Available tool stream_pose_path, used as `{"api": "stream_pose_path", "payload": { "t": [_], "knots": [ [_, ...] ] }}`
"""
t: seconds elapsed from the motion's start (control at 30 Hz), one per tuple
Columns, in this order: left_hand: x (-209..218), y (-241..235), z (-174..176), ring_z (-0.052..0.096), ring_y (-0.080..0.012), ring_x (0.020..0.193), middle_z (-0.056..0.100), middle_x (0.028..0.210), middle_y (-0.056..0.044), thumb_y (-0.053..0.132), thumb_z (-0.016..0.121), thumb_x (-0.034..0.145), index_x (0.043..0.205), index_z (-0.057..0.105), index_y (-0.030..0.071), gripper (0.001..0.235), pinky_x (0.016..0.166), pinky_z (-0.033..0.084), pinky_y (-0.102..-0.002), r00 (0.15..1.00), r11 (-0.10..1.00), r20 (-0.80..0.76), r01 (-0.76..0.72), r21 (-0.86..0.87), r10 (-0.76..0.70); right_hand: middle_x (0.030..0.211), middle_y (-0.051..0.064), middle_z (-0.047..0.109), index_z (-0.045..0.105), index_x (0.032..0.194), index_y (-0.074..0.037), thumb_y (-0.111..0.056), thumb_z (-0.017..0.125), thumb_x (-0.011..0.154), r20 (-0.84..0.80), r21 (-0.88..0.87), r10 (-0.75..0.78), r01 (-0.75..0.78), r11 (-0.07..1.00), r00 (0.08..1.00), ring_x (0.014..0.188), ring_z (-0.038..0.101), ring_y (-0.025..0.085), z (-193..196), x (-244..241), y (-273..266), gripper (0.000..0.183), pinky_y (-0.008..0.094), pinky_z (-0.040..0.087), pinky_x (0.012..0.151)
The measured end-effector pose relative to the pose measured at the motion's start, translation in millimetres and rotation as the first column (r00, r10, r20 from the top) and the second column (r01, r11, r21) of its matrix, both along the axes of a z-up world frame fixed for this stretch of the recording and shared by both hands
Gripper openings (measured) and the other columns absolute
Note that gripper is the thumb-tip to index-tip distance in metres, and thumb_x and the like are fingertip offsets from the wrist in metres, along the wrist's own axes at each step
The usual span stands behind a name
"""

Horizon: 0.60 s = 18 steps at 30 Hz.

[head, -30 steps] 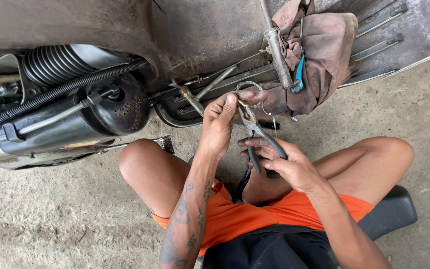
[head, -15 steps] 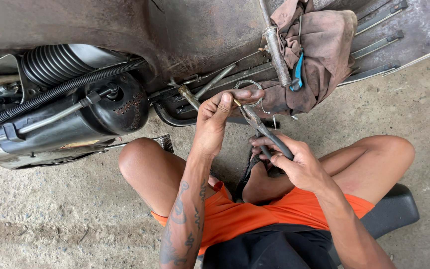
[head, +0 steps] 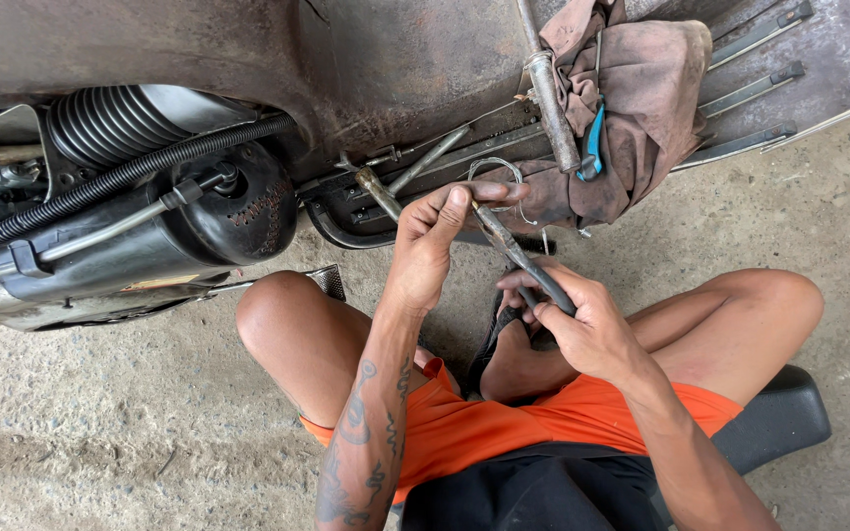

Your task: The person sits on the ground next to a motorcycle and works on a small brass fitting and a coiled metal wire. They use pliers to manipulate the fitting and then attempt to insert the wire into it.

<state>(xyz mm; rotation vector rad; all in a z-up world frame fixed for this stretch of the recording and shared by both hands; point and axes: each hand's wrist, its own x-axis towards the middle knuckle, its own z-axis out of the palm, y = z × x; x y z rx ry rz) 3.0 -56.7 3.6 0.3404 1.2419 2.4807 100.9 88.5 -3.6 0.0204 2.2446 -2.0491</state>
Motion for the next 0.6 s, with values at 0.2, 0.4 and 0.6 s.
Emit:
{"api": "stream_pose_path", "payload": {
  "t": [0.2,0.4,0.6],
  "knots": [
    [3.0,-0.6,5.3,0.063,-0.0205,0.101,0.069,0.097,-0.015,0.022,0.051,0.096,0.1,0.066,0.0,0.027,0.095,0.045,-0.032,1.0,0.999,-0.014,-0.025,-0.027,0.025,0.087,0.014,0.058,0.069,0.094,0.003,0.017,0.039,0.07,-0.025,-0.076,-0.031,0.029,0.997,0.999,0.074,0.058,0.018,-18.2,5.0,3.4,0.041,0.026,0.054,0.057],
    [-2.1,5.4,-21.6,0.065,-0.0221,0.096,0.067,0.096,-0.018,0.017,0.053,0.094,0.1,0.063,-0.003,0.023,0.086,0.051,-0.031,0.996,0.994,0.09,-0.007,0.105,-0.003,0.075,0.014,0.052,0.068,0.09,0.011,0.015,0.041,0.067,0.047,-0.309,-0.003,0.018,0.951,0.999,0.069,0.053,0.019,-14.8,2.7,2.0,0.035,0.029,0.049,0.052],
    [-2.1,6.2,-11.4,0.064,-0.0198,0.096,0.067,0.092,-0.017,0.016,0.054,0.093,0.096,0.063,-0.003,0.021,0.084,0.052,-0.03,0.996,0.996,0.092,0.001,0.093,-0.009,0.072,0.019,0.058,0.064,0.091,0.014,0.01,0.047,0.067,0.215,-0.596,0.086,0.061,0.801,0.973,0.071,0.056,0.024,-17.5,6.5,7.4,0.029,0.03,0.046,0.053]
  ]
}}
